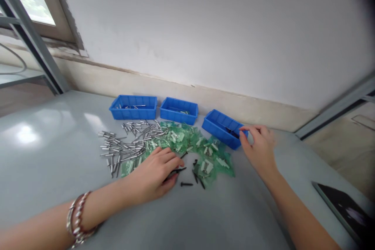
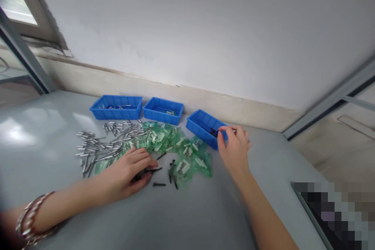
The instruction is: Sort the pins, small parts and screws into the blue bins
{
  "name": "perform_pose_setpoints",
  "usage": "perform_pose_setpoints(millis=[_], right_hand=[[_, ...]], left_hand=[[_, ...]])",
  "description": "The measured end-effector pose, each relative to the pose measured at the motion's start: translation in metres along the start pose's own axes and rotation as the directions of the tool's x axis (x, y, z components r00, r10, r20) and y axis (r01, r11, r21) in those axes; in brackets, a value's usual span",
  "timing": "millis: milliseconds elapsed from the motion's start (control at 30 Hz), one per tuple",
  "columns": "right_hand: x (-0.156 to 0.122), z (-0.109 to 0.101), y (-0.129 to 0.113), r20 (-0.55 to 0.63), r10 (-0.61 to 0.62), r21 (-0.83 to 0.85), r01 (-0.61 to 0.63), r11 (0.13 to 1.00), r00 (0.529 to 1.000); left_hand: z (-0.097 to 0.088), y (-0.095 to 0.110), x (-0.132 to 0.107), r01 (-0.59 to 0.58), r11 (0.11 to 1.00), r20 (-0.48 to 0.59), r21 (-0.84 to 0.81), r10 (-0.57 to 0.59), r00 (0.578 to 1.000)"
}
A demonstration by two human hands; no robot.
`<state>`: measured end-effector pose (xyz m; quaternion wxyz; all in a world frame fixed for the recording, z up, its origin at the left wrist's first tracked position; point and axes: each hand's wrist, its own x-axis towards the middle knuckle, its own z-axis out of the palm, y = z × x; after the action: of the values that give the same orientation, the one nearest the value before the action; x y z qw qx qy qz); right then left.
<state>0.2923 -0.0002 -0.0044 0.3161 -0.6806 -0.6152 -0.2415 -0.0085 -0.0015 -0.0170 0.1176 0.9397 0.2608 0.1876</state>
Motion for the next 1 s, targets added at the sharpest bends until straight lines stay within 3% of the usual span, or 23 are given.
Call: perform_pose_setpoints(millis=[333, 700, 867, 1000], right_hand=[[-0.002, 0.000, -0.006, 0.006, -0.052, 0.054, 0.052, 0.997, 0.999], [-0.009, -0.005, -0.030, 0.033, -0.166, 0.153, 0.159, 0.975, 0.986], [-0.017, -0.009, -0.048, 0.101, -0.328, 0.258, 0.294, 0.920, 0.939], [-0.030, -0.017, -0.069, 0.253, -0.433, 0.381, 0.322, 0.867, 0.865]], left_hand=[[0.003, 0.000, 0.001, 0.003, 1.000, 0.035, -0.012, -0.003, 0.999], [0.005, -0.003, -0.001, -0.026, 1.000, -0.041, -0.012, 0.026, 0.999], [0.005, -0.002, 0.000, -0.049, 0.999, -0.112, -0.001, 0.048, 0.993], [0.004, 0.001, -0.002, -0.035, 0.999, -0.205, -0.020, 0.030, 0.978]])
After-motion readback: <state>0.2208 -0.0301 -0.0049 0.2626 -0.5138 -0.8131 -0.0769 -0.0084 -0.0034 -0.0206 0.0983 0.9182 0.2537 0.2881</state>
